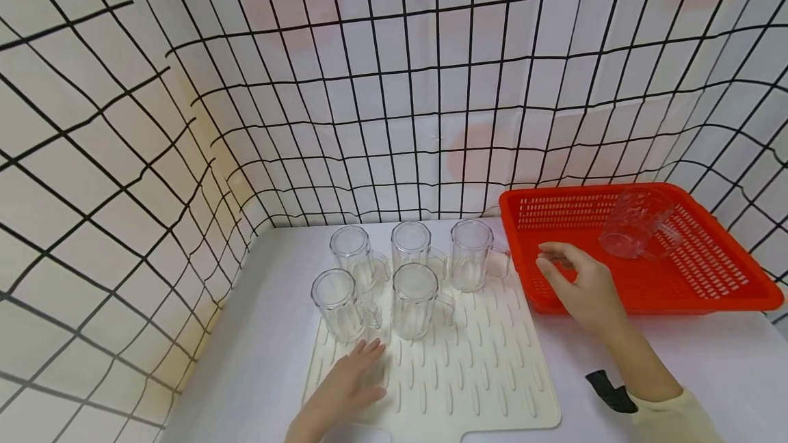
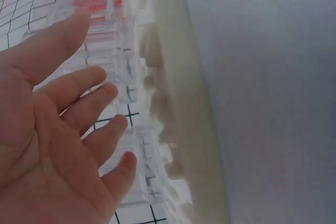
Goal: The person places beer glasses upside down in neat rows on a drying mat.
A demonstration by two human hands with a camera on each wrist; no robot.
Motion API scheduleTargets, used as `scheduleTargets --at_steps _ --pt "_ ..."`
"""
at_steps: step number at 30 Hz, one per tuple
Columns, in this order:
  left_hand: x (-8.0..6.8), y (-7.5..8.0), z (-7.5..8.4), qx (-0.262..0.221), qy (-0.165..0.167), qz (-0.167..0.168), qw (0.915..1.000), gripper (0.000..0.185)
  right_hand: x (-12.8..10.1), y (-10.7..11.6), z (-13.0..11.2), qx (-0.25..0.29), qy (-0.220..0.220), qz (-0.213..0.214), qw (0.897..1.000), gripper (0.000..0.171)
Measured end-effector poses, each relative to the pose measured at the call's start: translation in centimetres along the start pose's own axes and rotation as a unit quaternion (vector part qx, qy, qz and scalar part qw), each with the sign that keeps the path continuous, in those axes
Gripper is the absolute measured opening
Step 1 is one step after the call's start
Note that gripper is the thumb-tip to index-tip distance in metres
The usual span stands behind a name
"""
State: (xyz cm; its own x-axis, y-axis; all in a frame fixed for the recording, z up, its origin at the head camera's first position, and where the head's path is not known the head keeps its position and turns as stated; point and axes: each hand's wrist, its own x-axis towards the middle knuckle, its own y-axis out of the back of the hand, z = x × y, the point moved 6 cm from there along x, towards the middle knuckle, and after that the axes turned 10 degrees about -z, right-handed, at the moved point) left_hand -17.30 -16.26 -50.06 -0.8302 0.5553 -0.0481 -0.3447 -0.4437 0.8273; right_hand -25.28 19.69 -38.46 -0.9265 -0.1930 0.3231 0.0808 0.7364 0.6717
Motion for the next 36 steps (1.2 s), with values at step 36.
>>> scheduleTargets --at_steps 36 --pt "-0.9 -2.2 -1.8 0.064 0.085 -0.066 0.9922 0.106 1.0 10.7 17.0 -0.100 -0.238 0.010 0.966 0.073"
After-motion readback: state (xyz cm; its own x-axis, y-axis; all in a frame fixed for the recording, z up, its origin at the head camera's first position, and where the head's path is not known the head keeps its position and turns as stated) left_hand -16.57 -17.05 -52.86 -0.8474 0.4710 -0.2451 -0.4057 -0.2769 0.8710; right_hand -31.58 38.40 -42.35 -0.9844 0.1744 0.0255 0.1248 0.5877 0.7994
